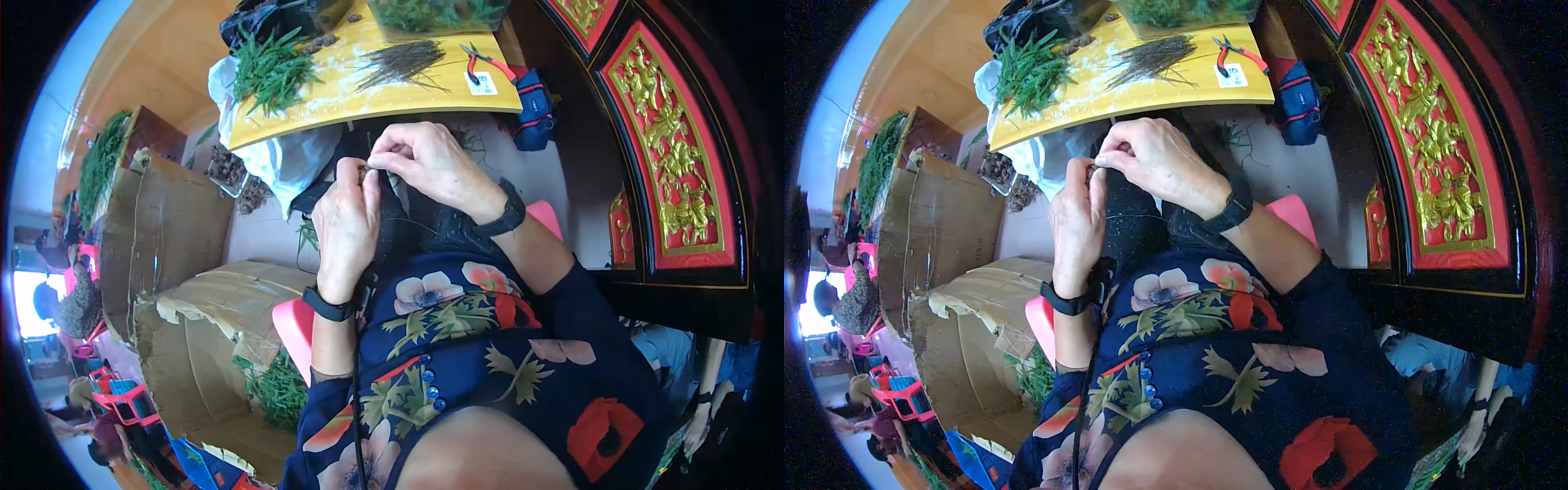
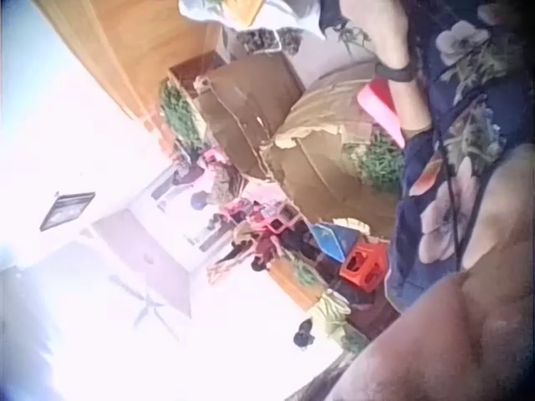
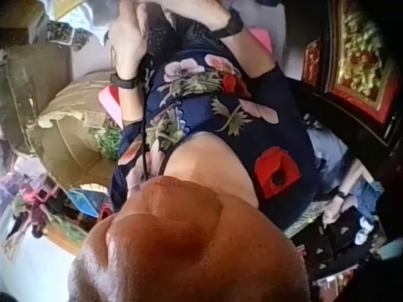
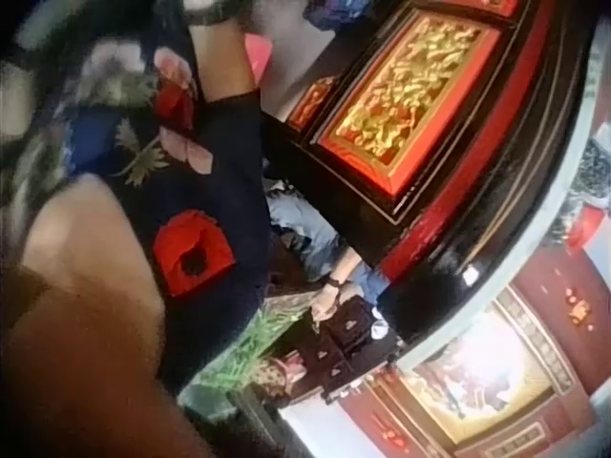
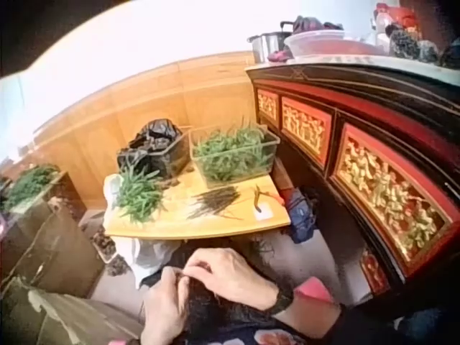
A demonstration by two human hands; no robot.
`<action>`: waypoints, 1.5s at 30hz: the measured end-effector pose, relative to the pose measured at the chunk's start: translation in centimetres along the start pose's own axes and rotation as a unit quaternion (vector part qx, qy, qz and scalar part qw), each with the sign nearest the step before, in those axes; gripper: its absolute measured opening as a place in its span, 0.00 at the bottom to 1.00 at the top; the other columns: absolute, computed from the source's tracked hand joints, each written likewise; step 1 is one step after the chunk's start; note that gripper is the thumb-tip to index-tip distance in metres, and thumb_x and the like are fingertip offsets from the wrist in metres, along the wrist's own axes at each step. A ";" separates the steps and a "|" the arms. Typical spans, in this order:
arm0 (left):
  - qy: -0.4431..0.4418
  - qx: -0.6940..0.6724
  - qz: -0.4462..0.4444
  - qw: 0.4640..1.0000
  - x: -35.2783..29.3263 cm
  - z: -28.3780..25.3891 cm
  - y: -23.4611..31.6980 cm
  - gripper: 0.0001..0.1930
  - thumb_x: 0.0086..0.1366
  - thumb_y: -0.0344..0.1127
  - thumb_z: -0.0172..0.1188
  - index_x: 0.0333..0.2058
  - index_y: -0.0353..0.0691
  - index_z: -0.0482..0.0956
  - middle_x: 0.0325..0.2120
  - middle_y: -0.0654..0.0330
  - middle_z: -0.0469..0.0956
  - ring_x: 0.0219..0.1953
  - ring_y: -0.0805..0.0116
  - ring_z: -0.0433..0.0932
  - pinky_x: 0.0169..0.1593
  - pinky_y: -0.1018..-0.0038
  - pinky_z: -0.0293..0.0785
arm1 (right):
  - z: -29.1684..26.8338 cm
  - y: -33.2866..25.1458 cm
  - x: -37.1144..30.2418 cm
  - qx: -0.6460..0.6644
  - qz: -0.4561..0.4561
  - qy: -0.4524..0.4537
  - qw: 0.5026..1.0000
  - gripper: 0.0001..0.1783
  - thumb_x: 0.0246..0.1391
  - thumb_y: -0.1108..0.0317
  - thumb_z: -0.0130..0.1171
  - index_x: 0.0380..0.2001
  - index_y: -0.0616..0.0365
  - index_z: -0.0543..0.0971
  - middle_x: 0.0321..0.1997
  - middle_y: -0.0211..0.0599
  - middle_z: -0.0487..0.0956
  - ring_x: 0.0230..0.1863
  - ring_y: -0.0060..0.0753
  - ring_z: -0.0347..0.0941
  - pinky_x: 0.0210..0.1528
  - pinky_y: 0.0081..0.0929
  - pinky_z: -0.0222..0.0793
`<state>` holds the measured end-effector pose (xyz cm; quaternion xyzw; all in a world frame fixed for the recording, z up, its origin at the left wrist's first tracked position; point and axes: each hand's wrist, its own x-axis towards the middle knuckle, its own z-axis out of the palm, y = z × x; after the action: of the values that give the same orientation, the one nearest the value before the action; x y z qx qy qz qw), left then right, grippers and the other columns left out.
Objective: Trimming and assembling artificial plants by attaching foliage to stems at a workstation.
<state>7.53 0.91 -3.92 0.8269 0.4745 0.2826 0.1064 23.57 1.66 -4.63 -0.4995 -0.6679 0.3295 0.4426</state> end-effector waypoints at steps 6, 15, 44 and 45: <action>0.029 -0.098 -0.056 0.993 0.3 -0.3 -0.3 0.09 0.66 0.36 0.48 0.37 0.35 0.68 0.23 0.46 0.76 0.26 0.46 0.76 0.28 0.59 0.69 | 2.5 1.9 0.7 0.324 0.101 -0.007 0.940 0.10 0.56 0.64 0.57 0.34 0.61 0.77 0.26 0.25 0.74 0.25 0.14 0.65 0.27 0.13 0.62; 0.075 0.115 -0.036 0.990 1.0 1.5 -0.8 0.10 0.62 0.35 0.54 0.38 0.36 0.69 0.23 0.50 0.75 0.27 0.48 0.75 0.29 0.61 0.70 | 3.3 2.0 0.9 0.478 0.196 -0.007 0.856 0.08 0.57 0.67 0.56 0.36 0.59 0.77 0.26 0.21 0.72 0.23 0.11 0.60 0.27 0.11 0.56; 0.038 0.217 -0.116 0.968 30.2 -2.7 -28.7 0.17 0.54 0.40 0.58 0.43 0.44 0.76 0.39 0.49 0.77 0.41 0.50 0.76 0.43 0.60 0.72 | 0.1 5.3 0.3 0.602 0.302 -0.021 0.739 0.06 0.58 0.70 0.53 0.34 0.61 0.75 0.25 0.23 0.68 0.24 0.14 0.58 0.27 0.14 0.55; 0.037 0.220 -0.116 0.968 29.5 -3.5 -27.4 0.17 0.54 0.40 0.58 0.43 0.44 0.76 0.39 0.49 0.77 0.41 0.50 0.76 0.43 0.60 0.72 | 0.1 5.0 0.3 0.604 0.302 -0.023 0.737 0.06 0.58 0.70 0.53 0.34 0.61 0.75 0.25 0.23 0.68 0.24 0.14 0.58 0.27 0.14 0.55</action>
<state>-2.77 39.93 -2.43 0.7579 0.6216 0.1875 -0.0639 25.33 3.42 -8.98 -0.2948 -0.1525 0.7913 0.5136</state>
